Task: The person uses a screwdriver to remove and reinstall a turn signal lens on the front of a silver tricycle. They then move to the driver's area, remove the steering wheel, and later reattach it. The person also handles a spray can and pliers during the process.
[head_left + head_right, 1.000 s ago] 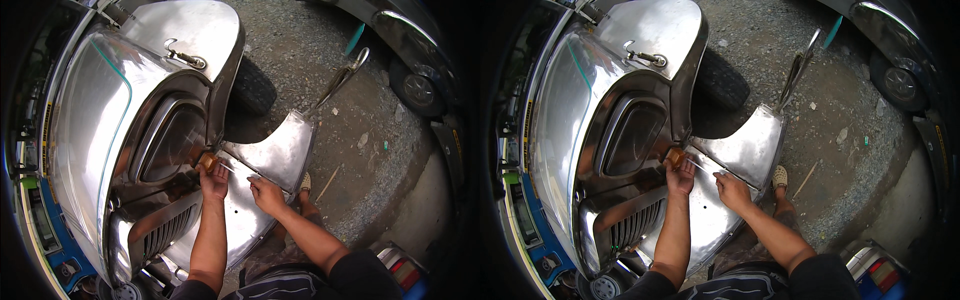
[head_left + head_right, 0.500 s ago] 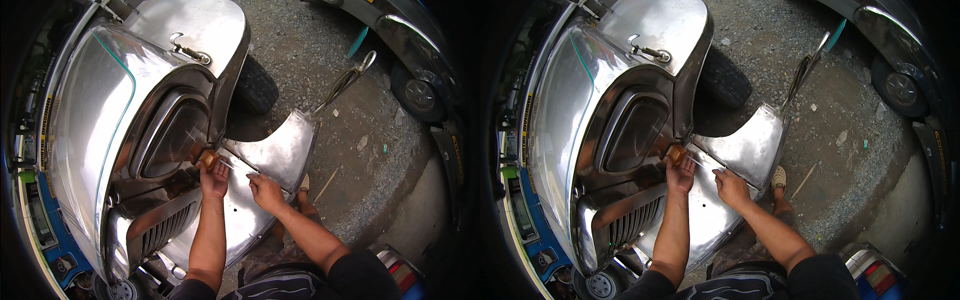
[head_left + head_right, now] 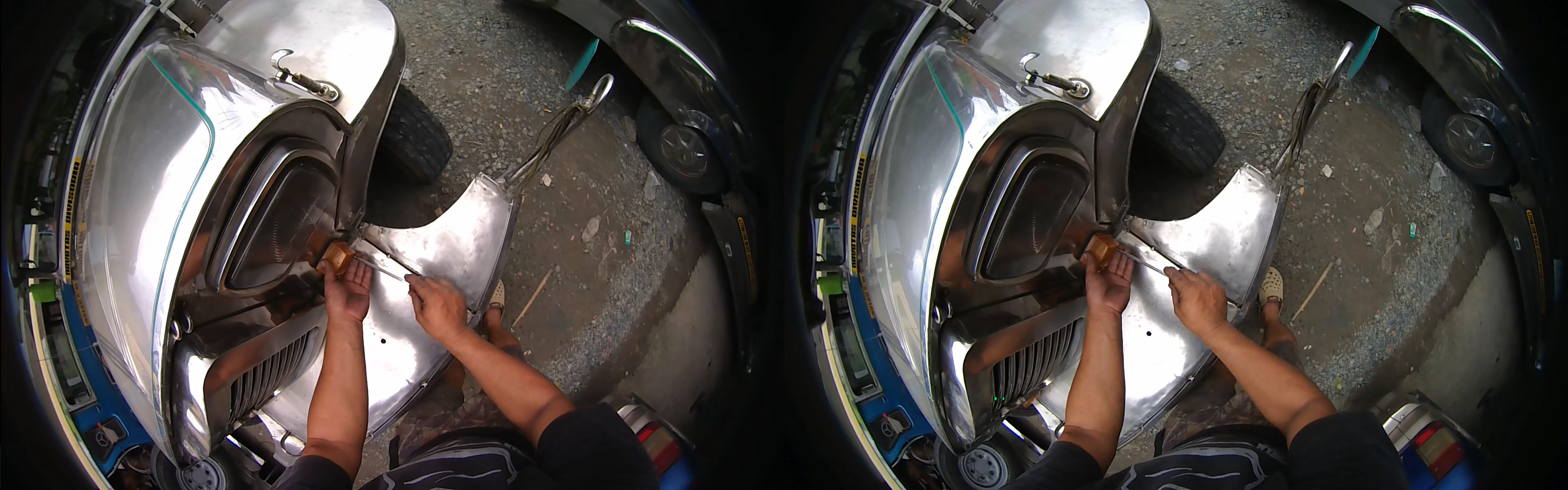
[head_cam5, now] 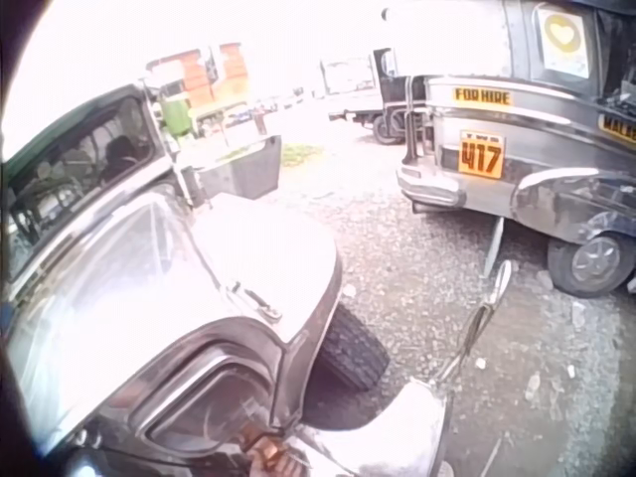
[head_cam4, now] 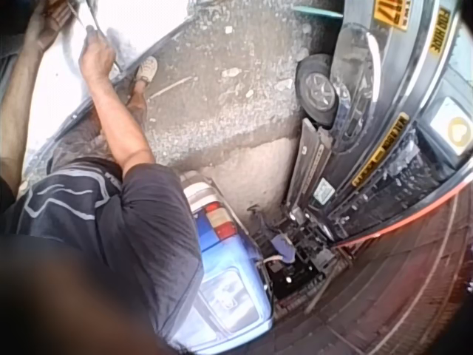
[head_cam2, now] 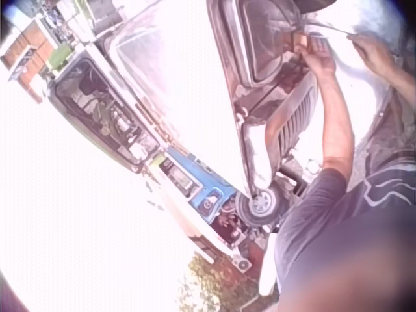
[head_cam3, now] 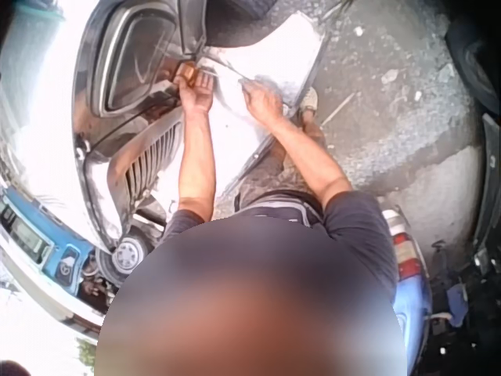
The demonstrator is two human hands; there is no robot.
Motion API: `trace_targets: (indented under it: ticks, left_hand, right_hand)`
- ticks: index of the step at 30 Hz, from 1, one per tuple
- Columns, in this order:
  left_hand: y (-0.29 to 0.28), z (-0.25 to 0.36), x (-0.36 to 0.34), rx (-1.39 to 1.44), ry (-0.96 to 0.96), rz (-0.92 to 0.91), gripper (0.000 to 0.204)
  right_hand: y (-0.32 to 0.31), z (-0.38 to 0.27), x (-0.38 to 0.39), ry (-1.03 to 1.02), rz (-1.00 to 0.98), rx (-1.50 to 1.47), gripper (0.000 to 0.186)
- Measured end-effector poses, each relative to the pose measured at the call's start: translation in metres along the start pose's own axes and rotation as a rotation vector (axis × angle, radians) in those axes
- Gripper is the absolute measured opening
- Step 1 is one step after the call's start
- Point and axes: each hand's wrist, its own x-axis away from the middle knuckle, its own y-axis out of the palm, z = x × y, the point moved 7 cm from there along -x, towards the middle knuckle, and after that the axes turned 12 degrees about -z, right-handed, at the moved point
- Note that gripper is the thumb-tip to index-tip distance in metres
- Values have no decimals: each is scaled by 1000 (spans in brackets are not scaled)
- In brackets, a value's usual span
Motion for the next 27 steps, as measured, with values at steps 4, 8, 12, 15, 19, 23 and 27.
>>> trace_targets:
  ticks: [4, 8, 12, 15, 19, 23, 27]
  left_hand:
    - [-3, 1, 0, 1, 7, 15, 88]
    - [-9, 1, -1, -3, -13, 24, 91]
    - [-9, 1, -2, -11, -26, 16, 99]
    - [-15, -2, 2, -2, -33, 119, 105]
    - [-18, 6, 3, -60, 85, 151, 107]
    - [-24, 6, 0, 8, 58, 182, 98]
    - [-26, 8, -2, -3, 88, 177, 94]
  right_hand:
    - [17, 18, -6, 139, -120, -278, 28]
    - [37, 43, -13, 313, -192, -593, 29]
    - [31, 48, -17, 301, -194, -277, 31]
    - [35, 47, -11, 369, -249, -347, 31]
    - [34, 33, -7, 280, -224, -351, 31]
    - [33, 39, -10, 339, -215, -270, 32]
    - [42, 46, -9, 406, -317, -339, 37]
